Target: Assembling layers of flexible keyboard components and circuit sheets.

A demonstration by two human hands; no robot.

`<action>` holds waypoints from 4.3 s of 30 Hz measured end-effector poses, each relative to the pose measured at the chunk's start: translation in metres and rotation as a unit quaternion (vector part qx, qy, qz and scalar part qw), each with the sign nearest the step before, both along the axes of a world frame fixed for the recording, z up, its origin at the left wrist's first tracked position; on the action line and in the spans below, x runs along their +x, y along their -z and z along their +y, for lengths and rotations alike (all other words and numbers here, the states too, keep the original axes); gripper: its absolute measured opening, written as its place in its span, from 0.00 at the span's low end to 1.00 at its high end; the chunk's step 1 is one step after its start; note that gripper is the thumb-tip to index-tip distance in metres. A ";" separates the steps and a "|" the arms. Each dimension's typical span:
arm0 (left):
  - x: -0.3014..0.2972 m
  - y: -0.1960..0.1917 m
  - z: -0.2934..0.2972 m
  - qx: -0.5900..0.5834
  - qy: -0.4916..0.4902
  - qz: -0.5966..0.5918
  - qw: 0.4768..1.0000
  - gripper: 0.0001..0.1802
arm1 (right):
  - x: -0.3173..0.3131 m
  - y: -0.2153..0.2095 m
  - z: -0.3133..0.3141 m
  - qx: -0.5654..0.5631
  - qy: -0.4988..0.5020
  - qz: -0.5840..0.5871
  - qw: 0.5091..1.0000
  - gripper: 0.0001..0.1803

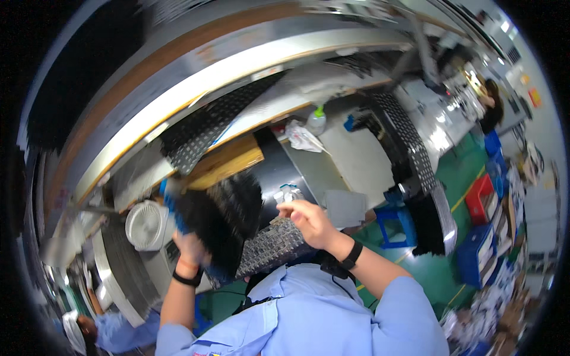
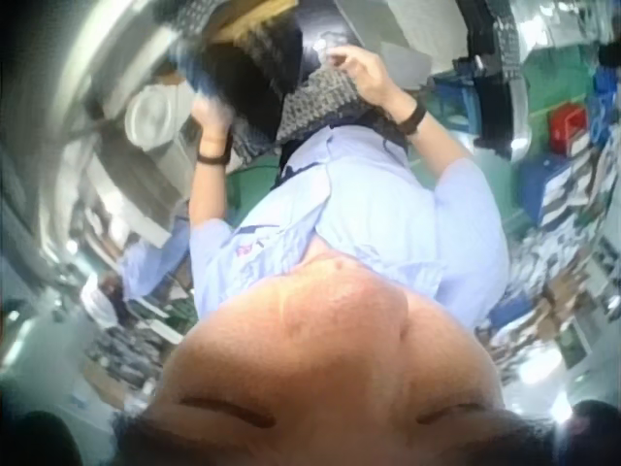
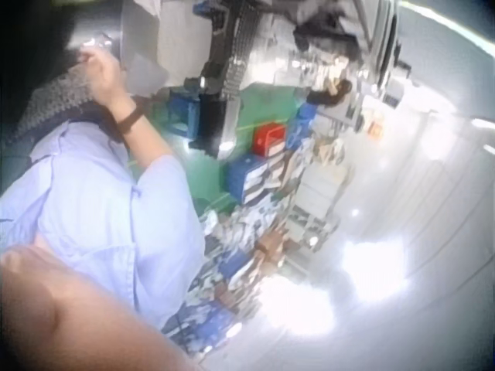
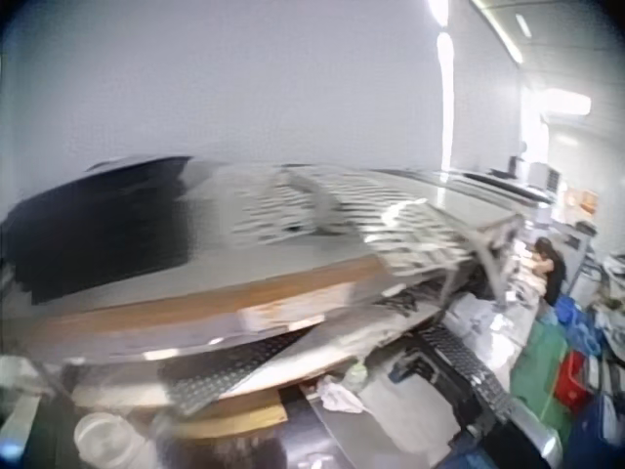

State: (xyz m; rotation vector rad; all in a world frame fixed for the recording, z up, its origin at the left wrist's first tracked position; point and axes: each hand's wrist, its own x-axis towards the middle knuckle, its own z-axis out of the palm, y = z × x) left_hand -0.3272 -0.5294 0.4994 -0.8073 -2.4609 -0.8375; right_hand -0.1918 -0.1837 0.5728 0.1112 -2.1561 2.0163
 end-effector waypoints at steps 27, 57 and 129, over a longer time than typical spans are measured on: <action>0.099 -0.141 0.051 0.577 0.376 -0.232 0.687 0.31 | 0.054 -0.030 -0.006 0.242 -0.010 0.124 0.962 0.46; 0.162 -0.100 0.196 0.746 0.309 -0.422 0.412 0.20 | 0.200 -0.021 0.069 -0.242 0.057 0.055 0.967 0.48; -0.031 -0.030 0.694 0.405 0.042 -0.704 0.582 0.19 | 0.171 0.043 0.368 -0.368 0.375 -0.085 0.847 0.24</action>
